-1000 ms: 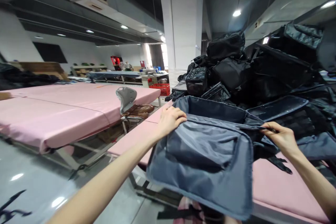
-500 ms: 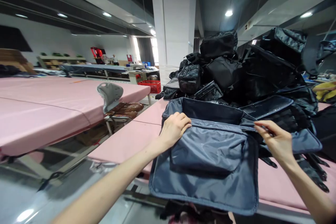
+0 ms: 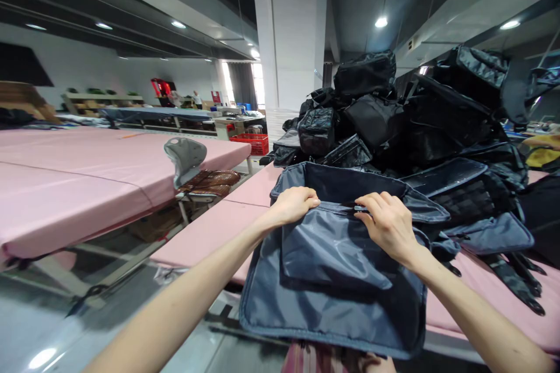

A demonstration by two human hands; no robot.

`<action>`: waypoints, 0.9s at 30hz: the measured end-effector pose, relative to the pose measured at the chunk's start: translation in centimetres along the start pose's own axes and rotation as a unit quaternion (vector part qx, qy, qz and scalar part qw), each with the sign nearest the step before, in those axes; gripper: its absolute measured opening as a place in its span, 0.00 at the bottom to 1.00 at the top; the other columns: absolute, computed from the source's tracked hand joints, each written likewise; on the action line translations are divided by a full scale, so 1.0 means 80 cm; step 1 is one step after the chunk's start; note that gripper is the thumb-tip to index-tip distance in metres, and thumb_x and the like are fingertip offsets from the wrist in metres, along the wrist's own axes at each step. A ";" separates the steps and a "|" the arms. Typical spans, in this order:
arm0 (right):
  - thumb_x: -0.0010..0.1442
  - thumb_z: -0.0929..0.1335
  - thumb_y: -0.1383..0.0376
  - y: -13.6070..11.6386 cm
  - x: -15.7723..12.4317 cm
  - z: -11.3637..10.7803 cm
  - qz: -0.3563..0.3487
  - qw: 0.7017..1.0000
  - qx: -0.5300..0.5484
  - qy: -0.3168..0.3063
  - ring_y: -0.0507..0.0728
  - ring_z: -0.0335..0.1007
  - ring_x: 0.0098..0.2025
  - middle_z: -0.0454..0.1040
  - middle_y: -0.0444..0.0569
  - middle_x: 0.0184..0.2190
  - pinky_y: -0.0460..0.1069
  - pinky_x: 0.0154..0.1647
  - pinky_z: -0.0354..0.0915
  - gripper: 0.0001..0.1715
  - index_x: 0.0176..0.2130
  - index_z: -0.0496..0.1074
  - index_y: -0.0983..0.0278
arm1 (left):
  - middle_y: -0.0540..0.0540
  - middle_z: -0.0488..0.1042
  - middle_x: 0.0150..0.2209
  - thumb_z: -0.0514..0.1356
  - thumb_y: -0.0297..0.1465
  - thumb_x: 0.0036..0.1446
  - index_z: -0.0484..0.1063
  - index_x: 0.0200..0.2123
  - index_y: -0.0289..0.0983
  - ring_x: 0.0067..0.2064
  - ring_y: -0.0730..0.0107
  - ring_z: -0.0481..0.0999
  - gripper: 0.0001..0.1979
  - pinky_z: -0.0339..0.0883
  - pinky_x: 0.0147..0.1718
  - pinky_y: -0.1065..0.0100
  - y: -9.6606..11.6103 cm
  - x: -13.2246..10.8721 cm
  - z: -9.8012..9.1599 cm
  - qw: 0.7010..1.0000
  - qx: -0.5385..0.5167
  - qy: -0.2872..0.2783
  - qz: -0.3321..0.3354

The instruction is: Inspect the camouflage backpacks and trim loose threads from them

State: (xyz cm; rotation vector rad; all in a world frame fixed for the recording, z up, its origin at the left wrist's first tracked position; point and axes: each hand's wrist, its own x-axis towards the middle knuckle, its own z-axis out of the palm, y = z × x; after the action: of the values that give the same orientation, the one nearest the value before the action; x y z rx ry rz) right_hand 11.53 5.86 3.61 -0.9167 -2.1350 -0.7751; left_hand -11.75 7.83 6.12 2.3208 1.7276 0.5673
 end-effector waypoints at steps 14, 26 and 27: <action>0.61 0.63 0.70 0.025 -0.009 -0.001 -0.108 0.991 -0.072 0.036 0.52 0.63 0.35 0.76 0.43 0.36 0.50 0.35 0.52 0.09 0.40 0.71 0.61 | 0.45 0.76 0.32 0.51 0.34 0.52 0.74 0.30 0.38 0.37 0.61 0.74 0.12 0.62 0.35 0.68 0.008 0.012 -0.004 0.998 0.011 -0.042 -0.035; 0.61 0.62 0.69 0.039 -0.007 0.002 -0.109 0.994 0.000 0.000 0.52 0.61 0.32 0.75 0.44 0.33 0.50 0.33 0.52 0.08 0.37 0.71 0.61 | 0.46 0.76 0.33 0.51 0.33 0.53 0.74 0.31 0.38 0.37 0.63 0.73 0.13 0.61 0.34 0.69 0.007 0.005 -0.003 0.999 0.007 -0.024 -0.024; 0.61 0.63 0.68 0.041 -0.006 0.003 -0.095 0.995 0.026 -0.011 0.53 0.61 0.32 0.75 0.44 0.32 0.49 0.33 0.52 0.06 0.36 0.70 0.61 | 0.46 0.76 0.33 0.50 0.33 0.53 0.74 0.31 0.38 0.37 0.63 0.73 0.13 0.62 0.35 0.69 0.006 0.004 -0.002 1.000 0.011 -0.020 -0.020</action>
State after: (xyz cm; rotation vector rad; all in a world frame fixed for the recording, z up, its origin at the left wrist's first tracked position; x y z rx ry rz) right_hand 14.22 7.74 3.90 -0.7051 -2.2732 -0.8000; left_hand -11.32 7.96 6.50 2.2909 1.7661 0.4949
